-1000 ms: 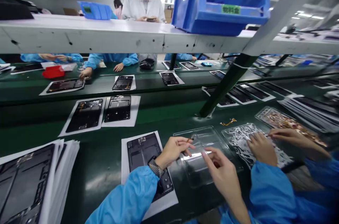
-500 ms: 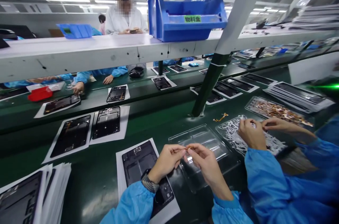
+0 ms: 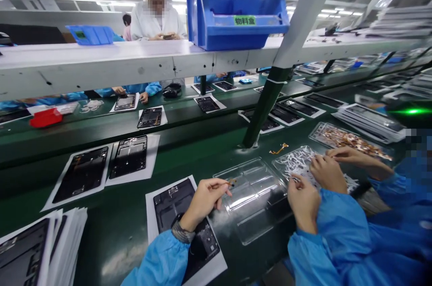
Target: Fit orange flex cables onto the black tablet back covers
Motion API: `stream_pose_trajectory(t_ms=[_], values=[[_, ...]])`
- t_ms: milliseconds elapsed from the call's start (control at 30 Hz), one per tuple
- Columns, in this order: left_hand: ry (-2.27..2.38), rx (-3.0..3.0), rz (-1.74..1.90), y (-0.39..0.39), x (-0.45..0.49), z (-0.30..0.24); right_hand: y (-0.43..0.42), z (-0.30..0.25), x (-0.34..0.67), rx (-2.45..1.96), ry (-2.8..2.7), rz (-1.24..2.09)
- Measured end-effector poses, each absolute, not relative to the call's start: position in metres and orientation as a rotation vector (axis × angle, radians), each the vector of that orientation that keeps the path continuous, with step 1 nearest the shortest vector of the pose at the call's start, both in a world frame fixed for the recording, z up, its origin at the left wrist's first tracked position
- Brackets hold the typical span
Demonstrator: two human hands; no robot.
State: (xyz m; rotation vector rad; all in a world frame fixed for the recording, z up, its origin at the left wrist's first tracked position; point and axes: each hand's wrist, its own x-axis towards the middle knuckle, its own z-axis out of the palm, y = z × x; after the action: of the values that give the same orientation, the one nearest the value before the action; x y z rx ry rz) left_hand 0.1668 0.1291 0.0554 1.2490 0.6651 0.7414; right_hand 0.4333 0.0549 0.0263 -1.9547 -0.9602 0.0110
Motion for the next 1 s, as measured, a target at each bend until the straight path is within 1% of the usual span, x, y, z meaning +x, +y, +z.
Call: stream_pose_trajectory(t_ms=[67, 167, 300, 367, 467, 600, 733, 900, 1000], values=[[0.647, 1.102, 0.807, 0.129, 0.159, 0.058, 0.055, 0.019, 0.427, -1.979, -1.004, -0.045], [0.638, 0.681, 0.888, 0.128, 0.147, 0.057, 0.052, 0.009, 0.380, -1.884, -1.230, -0.080], [0.671, 0.212, 0.914, 0.128, 0.129, 0.055, 0.047, 0.007, 0.304, -1.409, -1.743, -0.018], [0.682, 0.103, 0.955, 0.127, 0.120, 0.054, 0.049, 0.008, 0.281, -1.185, -1.933, -0.018], [0.704, 0.031, 1.014, 0.123, 0.108, 0.051, 0.060, 0.007, 0.264, -0.994, -2.069, -0.065], [0.694, -0.033, 1.084, 0.118, 0.095, 0.046, 0.078, 0.007, 0.250, -0.847, -2.143, -0.130], [0.689, -0.110, 1.126, 0.115, 0.084, 0.041, 0.085, 0.011, 0.230, -0.783, -2.091, -0.155], [0.675, -0.114, 1.139, 0.114, 0.070, 0.035, 0.079, 0.022, 0.210, -0.853, -1.910, 0.037], [0.657, -0.012, 1.132, 0.112, 0.061, 0.031, 0.077, 0.033, 0.209, -0.961, -1.801, 0.222]])
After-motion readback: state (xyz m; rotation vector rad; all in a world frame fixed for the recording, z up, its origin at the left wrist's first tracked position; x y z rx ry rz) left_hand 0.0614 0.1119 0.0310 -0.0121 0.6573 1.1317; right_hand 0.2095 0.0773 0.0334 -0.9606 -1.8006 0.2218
